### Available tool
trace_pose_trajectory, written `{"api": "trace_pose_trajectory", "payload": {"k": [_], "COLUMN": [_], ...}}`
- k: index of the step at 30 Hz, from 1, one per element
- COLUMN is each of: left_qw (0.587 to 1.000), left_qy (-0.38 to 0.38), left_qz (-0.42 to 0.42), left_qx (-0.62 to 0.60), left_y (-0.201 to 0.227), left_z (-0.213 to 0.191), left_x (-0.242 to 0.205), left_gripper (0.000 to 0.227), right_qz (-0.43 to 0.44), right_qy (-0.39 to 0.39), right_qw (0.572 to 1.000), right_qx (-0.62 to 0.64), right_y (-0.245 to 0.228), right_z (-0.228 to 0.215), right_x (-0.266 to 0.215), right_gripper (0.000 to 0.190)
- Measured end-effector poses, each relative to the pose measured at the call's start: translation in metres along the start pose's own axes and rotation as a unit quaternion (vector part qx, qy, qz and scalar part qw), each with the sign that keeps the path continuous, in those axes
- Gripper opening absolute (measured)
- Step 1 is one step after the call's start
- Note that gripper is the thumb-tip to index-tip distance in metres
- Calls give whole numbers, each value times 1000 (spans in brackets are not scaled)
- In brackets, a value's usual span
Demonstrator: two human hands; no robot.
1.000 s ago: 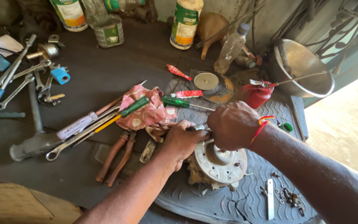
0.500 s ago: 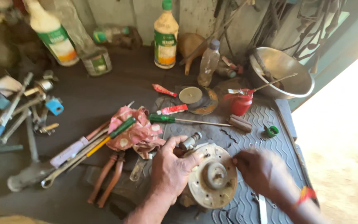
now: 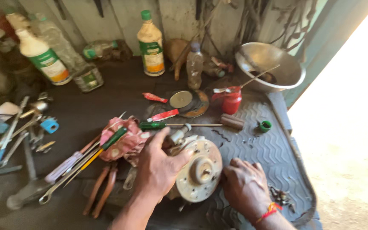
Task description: The person assembles a circular mechanical component on a workbench, inserting small metal pieces into holes and using a screwdriver to tighten them. The person also applies a substance from a small green cap to the component.
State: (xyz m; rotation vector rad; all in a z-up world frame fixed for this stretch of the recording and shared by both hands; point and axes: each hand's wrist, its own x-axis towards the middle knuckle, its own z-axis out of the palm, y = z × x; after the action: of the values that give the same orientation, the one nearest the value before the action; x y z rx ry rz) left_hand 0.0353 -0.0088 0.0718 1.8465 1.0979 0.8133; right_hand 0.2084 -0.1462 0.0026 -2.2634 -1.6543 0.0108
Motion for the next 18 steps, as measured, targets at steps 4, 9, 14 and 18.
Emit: {"api": "trace_pose_trajectory", "payload": {"k": [4,9,14,18], "left_qw": [999,997,989,989], "left_qy": [-22,-79,-135,-131], "left_qz": [-26,-19,7,20], "left_qx": [-1,-13,61,73], "left_y": [6,11,20,27], "left_z": [0,1,5,18], "left_x": [7,13,20,23], "left_gripper": [75,72,76,71], "right_qz": [23,185,282,282], "right_qy": [-24,3,28,39], "right_qw": [998,976,794,856], "right_qx": [-59,114,538,431], "right_y": [6,25,44,21], "right_z": [3,-2,-13,-17], "right_x": [7,4,-15,-30], "right_gripper": [20,17,28,11]}}
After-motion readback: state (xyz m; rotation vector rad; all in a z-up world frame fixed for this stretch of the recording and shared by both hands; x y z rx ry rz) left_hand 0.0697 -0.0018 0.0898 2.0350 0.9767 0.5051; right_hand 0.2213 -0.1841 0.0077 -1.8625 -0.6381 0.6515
